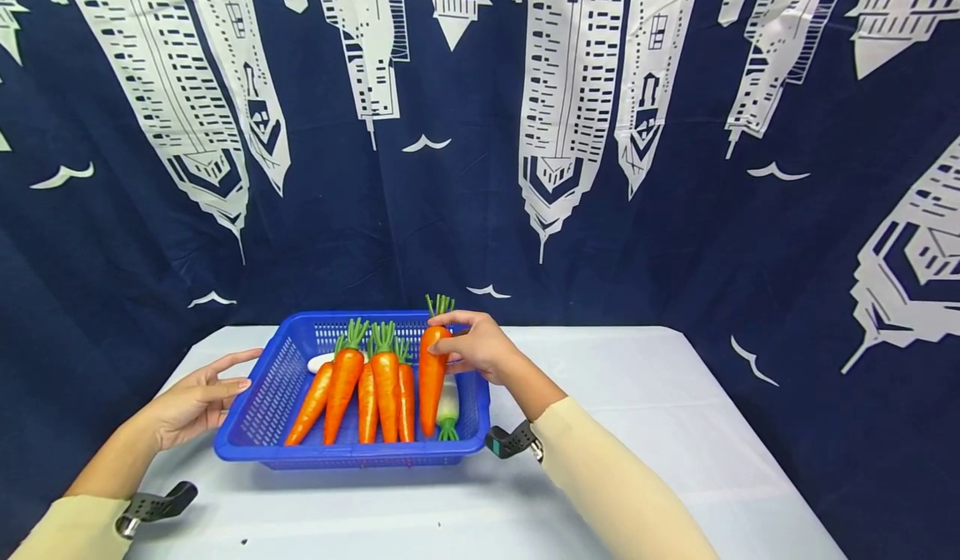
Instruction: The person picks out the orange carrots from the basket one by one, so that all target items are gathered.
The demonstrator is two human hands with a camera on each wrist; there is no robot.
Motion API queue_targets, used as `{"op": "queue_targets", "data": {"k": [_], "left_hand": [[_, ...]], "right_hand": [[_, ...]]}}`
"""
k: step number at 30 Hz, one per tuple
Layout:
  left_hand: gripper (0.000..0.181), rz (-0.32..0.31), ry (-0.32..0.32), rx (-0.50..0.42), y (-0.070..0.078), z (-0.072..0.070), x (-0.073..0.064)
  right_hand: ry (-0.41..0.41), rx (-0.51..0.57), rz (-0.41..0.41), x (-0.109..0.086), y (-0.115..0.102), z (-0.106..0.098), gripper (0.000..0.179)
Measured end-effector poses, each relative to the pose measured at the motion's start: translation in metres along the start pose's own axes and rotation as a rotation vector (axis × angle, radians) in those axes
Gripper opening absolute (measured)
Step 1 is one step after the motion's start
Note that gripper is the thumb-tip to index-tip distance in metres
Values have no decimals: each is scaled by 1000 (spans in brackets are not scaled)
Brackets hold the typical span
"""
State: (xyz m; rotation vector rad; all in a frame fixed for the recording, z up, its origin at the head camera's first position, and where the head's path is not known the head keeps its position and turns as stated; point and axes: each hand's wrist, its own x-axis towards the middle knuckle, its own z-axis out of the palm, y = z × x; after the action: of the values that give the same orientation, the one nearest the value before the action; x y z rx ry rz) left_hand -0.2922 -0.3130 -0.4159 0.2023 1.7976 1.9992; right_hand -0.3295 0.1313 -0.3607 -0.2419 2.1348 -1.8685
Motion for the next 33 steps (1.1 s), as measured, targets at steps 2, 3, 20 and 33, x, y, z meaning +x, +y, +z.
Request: {"op": "queue_targets", "data": {"k": [2,3,20,33], "left_hand": [[59,1,1,-4,0,0,0],[57,0,3,-4,-1,0,0],[62,6,15,-4,-2,0,2],[66,16,23,-41,-5,-1,3]], "right_hand": [[2,15,-5,-1,0,-1,44],[2,21,-7,-2,0,-1,44],[24,143,-59,-12,3,-32,48],[46,204,-80,-24,19,-55,55]]}}
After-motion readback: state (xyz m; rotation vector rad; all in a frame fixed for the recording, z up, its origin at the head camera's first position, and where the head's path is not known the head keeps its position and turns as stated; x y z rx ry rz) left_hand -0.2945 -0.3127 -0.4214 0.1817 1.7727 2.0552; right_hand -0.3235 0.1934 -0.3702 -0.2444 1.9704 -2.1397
